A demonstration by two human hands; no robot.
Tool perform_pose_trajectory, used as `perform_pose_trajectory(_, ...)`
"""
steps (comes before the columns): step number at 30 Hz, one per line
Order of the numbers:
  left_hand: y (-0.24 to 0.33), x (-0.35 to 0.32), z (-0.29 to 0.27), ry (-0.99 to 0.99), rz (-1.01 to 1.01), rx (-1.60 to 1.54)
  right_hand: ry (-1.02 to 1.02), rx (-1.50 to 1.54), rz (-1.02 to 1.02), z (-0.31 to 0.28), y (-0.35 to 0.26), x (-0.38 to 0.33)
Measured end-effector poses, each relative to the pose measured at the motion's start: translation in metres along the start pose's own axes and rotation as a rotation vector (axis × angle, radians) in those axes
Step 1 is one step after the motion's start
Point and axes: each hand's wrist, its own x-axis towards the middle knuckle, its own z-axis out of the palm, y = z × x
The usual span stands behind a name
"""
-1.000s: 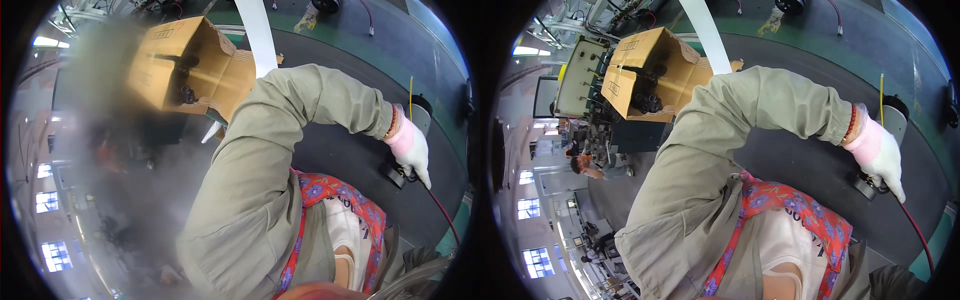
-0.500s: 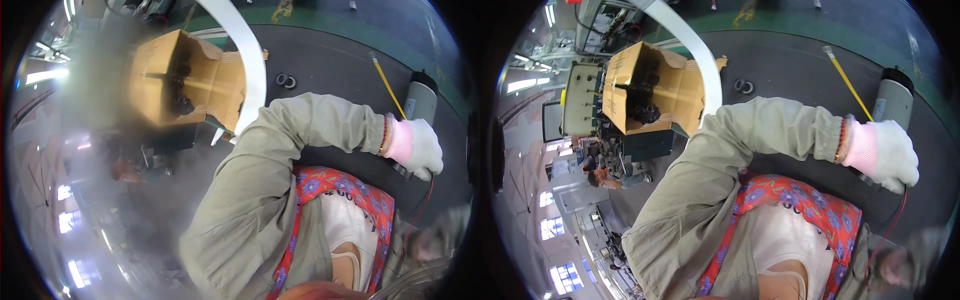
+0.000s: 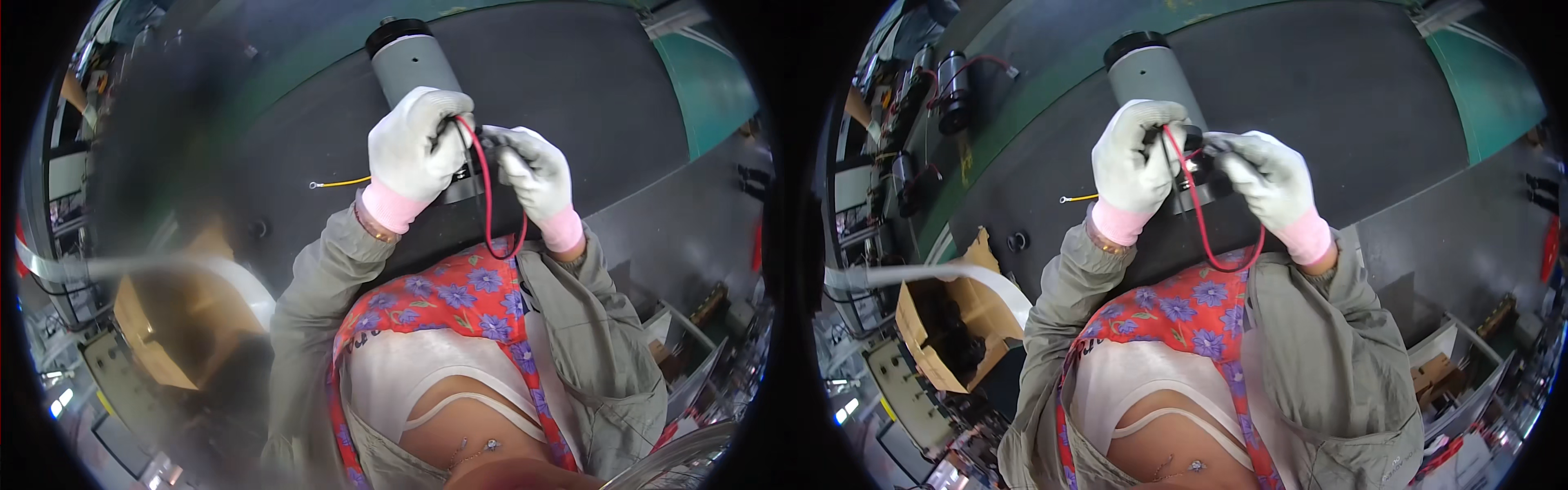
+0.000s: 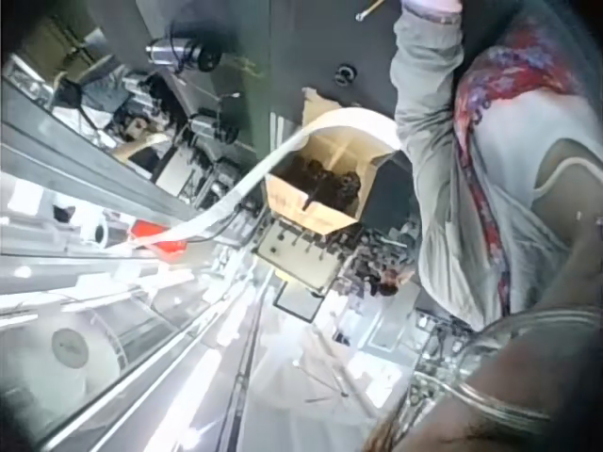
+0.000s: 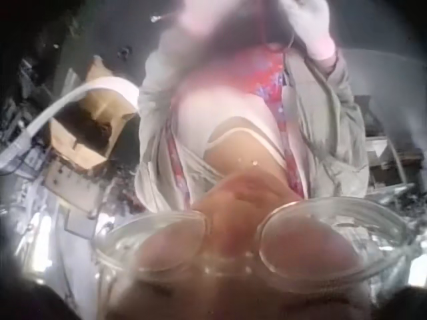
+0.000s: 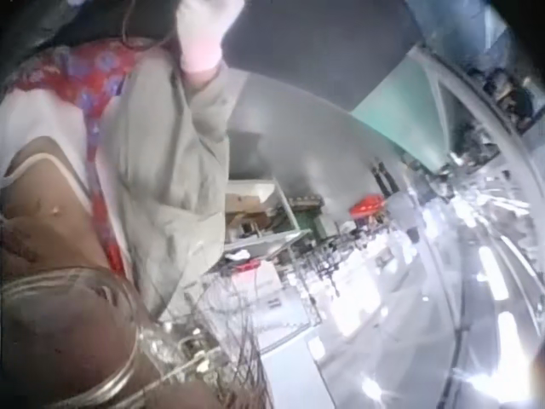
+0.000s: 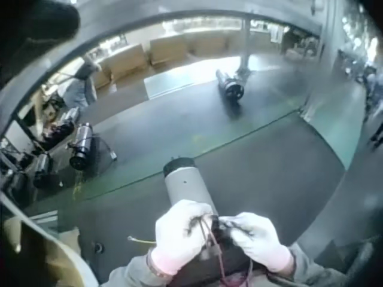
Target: Assembling and inspecting small electric motors on an assembly line.
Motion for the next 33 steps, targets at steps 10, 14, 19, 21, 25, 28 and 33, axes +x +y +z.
perform_pose_trajectory(10,-0.003,-0.013,-0.007,-0.027,-0.094,-0.199,0.095,-0.334,-0.33,0.011,-0.013,-0.003)
perform_pose_trajectory(14,-0.006,-0.02,-0.01,-0.042,-0.106,-0.253,0.055,-0.503,-0.242,0.014,-0.022,0.002)
perform_pose_trajectory(19,-0.008,-0.027,-0.011,-0.126,-0.144,-0.255,0.105,-0.335,-0.122,0.013,-0.017,0.004)
perform_pose_trajectory(21,0.0,-0.031,-0.013,-0.115,-0.286,-0.409,0.101,-0.307,-0.121,0.014,-0.014,0.002)
perform_pose_trajectory(25,0.002,-0.029,-0.015,-0.129,-0.332,-0.574,-0.013,-0.115,0.107,0.012,-0.006,0.005)
perform_pose_trajectory(28,-0.002,-0.032,-0.013,-0.125,-0.349,-0.677,0.046,-0.031,-0.007,0.023,-0.005,-0.003)
perform_pose_trajectory(33,-0.002,-0.036,-0.012,-0.1,-0.267,-0.326,0.118,-0.313,-0.243,0.018,-0.01,-0.002)
